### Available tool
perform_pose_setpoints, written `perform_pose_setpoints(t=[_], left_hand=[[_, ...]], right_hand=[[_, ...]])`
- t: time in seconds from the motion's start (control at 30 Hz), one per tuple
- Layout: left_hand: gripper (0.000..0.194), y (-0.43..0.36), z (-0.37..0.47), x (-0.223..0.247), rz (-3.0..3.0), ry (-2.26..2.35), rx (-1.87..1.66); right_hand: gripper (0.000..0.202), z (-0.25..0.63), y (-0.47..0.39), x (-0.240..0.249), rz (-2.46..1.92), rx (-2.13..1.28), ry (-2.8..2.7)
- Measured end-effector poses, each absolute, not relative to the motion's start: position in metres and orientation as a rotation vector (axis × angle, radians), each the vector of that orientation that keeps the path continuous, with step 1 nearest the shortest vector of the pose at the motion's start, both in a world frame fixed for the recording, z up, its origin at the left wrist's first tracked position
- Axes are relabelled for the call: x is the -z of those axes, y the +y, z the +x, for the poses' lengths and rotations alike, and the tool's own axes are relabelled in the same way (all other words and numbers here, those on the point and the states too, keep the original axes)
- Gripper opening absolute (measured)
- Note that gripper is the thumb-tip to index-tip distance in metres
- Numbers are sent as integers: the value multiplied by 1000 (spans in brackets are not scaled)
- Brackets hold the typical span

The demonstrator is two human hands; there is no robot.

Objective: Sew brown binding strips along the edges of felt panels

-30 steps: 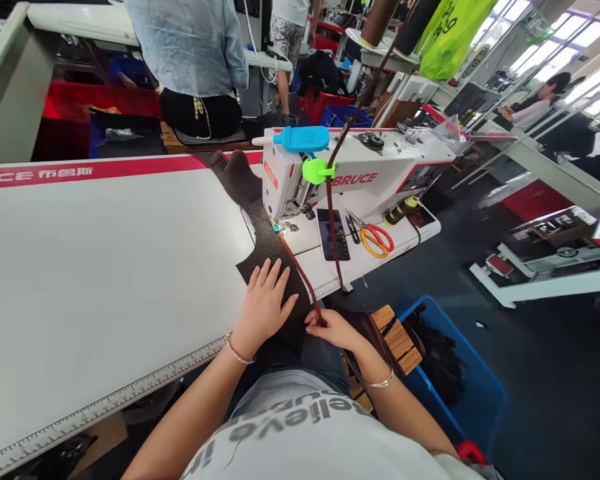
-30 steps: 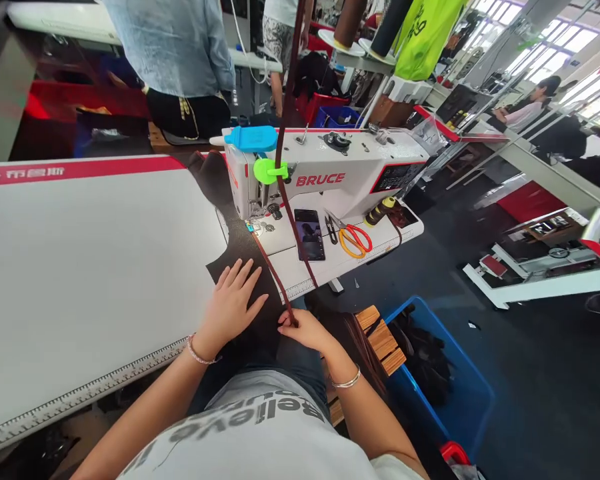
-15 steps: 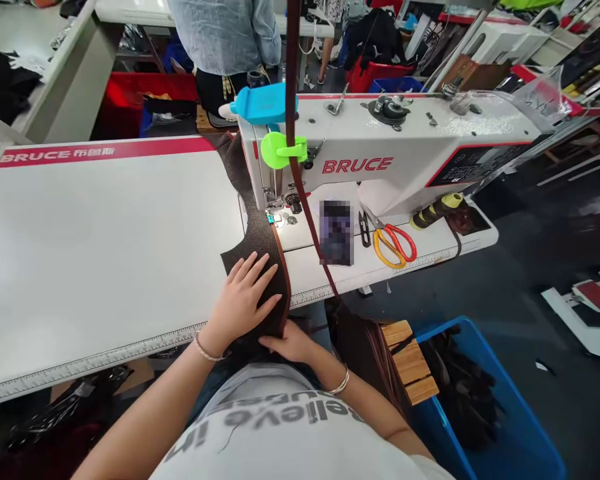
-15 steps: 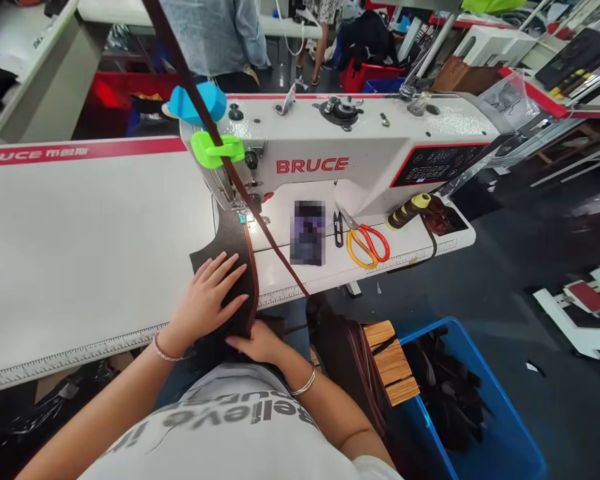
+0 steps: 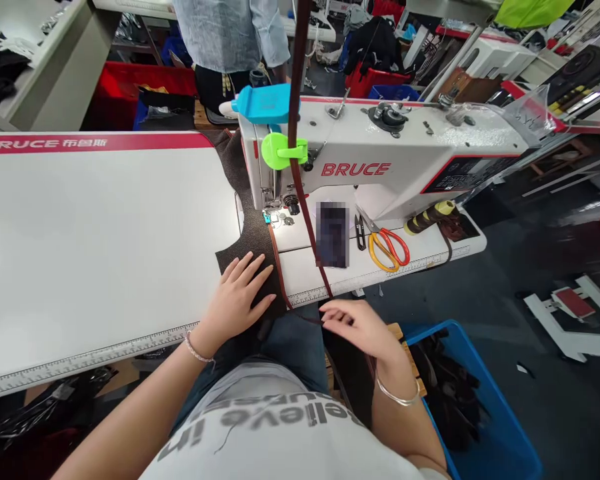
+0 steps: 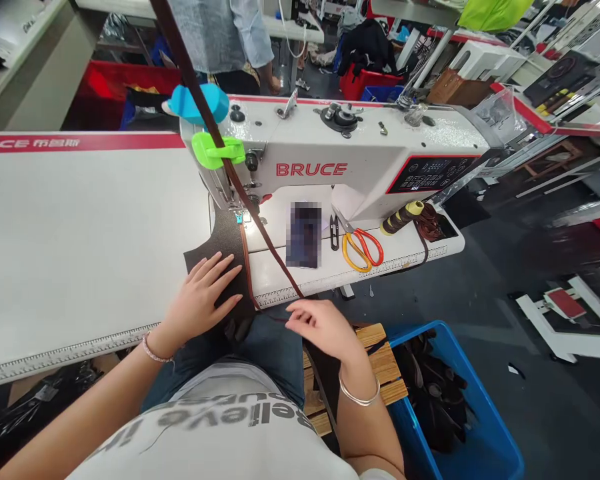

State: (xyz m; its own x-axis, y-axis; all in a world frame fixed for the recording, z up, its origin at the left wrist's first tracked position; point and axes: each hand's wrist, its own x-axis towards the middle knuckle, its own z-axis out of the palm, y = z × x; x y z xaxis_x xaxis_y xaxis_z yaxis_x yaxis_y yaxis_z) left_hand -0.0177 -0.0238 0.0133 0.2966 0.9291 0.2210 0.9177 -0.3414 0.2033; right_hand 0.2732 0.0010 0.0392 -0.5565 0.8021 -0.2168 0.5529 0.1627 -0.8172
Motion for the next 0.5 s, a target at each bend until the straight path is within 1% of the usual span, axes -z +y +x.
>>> perform_pose_setpoints(t=[0.03,0.1,0.17,0.2,0.3,0.5], left_hand=[[52,-24,-18,-13,2494,1779,-476],[52,-24,-18,-13,2487,1776,-496],[52,-24,-19,-13,2487,1775,-503],[52,-24,-19,-13,2489,1777,-501],[53,-25,-19,-13,2501,1784,-487],[54,-26,-19,-13,2506,1787,-473]], right_hand=[[22,276,5,-44,-1325,-1211,-2063],[20,276,16,-48,-1367,-789,-1922],[20,271,28,-47,-1363,-438,-1922],[22,267,33,-46,-1351,-339,-1957],[29,256,44,-38,-1343,-236,-2040],[35,249,52,-26,-1360,-197,-2114]])
